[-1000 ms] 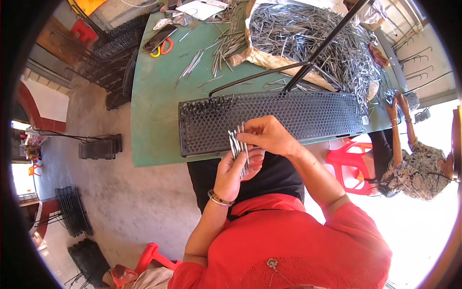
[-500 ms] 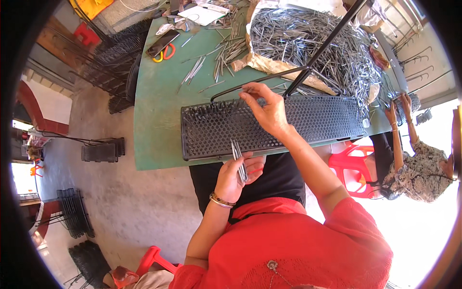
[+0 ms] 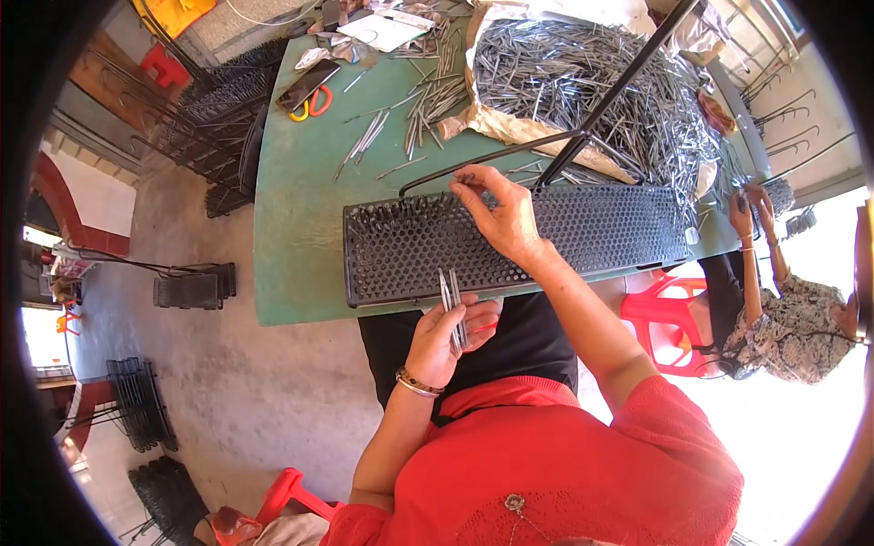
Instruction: The person is picking up metal rods from a pile and inserting them into a perforated tray.
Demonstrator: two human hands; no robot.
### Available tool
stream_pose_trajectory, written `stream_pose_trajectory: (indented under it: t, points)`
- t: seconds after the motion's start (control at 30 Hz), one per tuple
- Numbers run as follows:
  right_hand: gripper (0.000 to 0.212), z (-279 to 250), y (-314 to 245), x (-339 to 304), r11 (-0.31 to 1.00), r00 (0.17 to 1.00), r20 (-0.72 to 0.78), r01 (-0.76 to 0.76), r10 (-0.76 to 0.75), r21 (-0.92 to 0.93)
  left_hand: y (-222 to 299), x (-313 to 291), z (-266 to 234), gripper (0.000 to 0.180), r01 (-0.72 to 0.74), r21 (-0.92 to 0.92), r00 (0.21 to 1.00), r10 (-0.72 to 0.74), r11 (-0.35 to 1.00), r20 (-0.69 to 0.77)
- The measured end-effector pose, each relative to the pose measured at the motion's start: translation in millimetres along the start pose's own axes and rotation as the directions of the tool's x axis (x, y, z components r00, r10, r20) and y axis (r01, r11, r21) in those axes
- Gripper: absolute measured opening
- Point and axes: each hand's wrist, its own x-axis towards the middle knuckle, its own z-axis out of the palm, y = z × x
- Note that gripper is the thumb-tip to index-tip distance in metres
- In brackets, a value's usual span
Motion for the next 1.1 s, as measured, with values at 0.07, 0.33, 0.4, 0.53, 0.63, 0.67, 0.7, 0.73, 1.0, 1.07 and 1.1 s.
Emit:
stream_pose_trajectory:
  t: [0.07, 0.33, 0.4, 0.53, 0.63, 0.67, 0.7, 0.73, 1.0, 1.07, 1.1]
  points:
    - [0.02, 1.6, 1.3, -1.0, 1.0, 1.0, 0.008, 0.011, -0.011, -0.023, -0.4, 0.4, -0.9, 0.029, 0.0, -0.009, 1.0, 0.0, 1.0, 0.004]
    - [0.029, 1.6, 1.5, -2.3, 0.965, 0.973, 0.117, 0.216, -0.2, -0.149, -0.7, 0.0, -1.8, 0.029, 0.004, 0.016, 1.0, -0.004, 1.0, 0.01]
    - [0.027, 0.5, 1.5, -2.6, 0.964, 0.974, 0.119, 0.213, -0.195, -0.162, -0.6, -0.3, -1.3, 0.029, 0.001, 0.021, 1.0, -0.001, 1.0, 0.017]
    - [0.024, -0.4, -0.7, -5.1, 0.966, 0.99, 0.063, 0.135, -0.124, -0.218, -1.6, -1.0, -2.1, 0.029, 0.009, 0.026, 0.999, -0.01, 1.0, 0.032]
    - [0.021, 0.1, 1.9, -7.1, 0.938, 0.967, 0.109, 0.25, -0.23, -0.239, -3.2, -0.7, -2.9, 0.029, 0.017, 0.018, 0.999, -0.018, 1.0, 0.042]
    - [0.021, 0.0, 1.4, -7.4, 0.938, 0.967, 0.11, 0.25, -0.229, -0.239, -3.5, -0.6, -2.9, 0.029, 0.022, 0.014, 0.999, -0.022, 1.0, 0.046]
    - [0.019, -0.2, 0.2, -7.7, 0.939, 0.967, 0.1, 0.251, -0.234, -0.233, -3.3, -0.9, -1.9, 0.029, 0.022, 0.012, 0.999, -0.023, 1.0, 0.045]
    - [0.018, -0.1, -3.4, -7.3, 0.941, 0.967, 0.092, 0.253, -0.238, -0.225, -2.6, -1.8, -0.2, 0.029, 0.012, 0.015, 0.998, -0.013, 1.0, 0.055]
    - [0.024, -20.6, -35.8, -32.3, 0.95, 0.898, 0.4, -0.266, 0.183, 0.162, 11.8, -3.6, 10.4, 0.032, -0.11, 0.006, 0.99, 0.109, 0.994, 0.084]
    - [0.023, -23.9, -40.4, -36.0, 0.911, 0.816, 0.525, -0.377, 0.242, 0.167, 11.3, -3.0, 8.8, 0.033, -0.116, 0.029, 0.988, 0.112, 0.993, 0.104]
    - [0.022, -25.5, -41.6, -36.4, 0.862, 0.713, 0.641, -0.483, 0.285, 0.155, 11.3, -2.7, 8.5, 0.034, -0.122, 0.054, 0.986, 0.115, 0.991, 0.125]
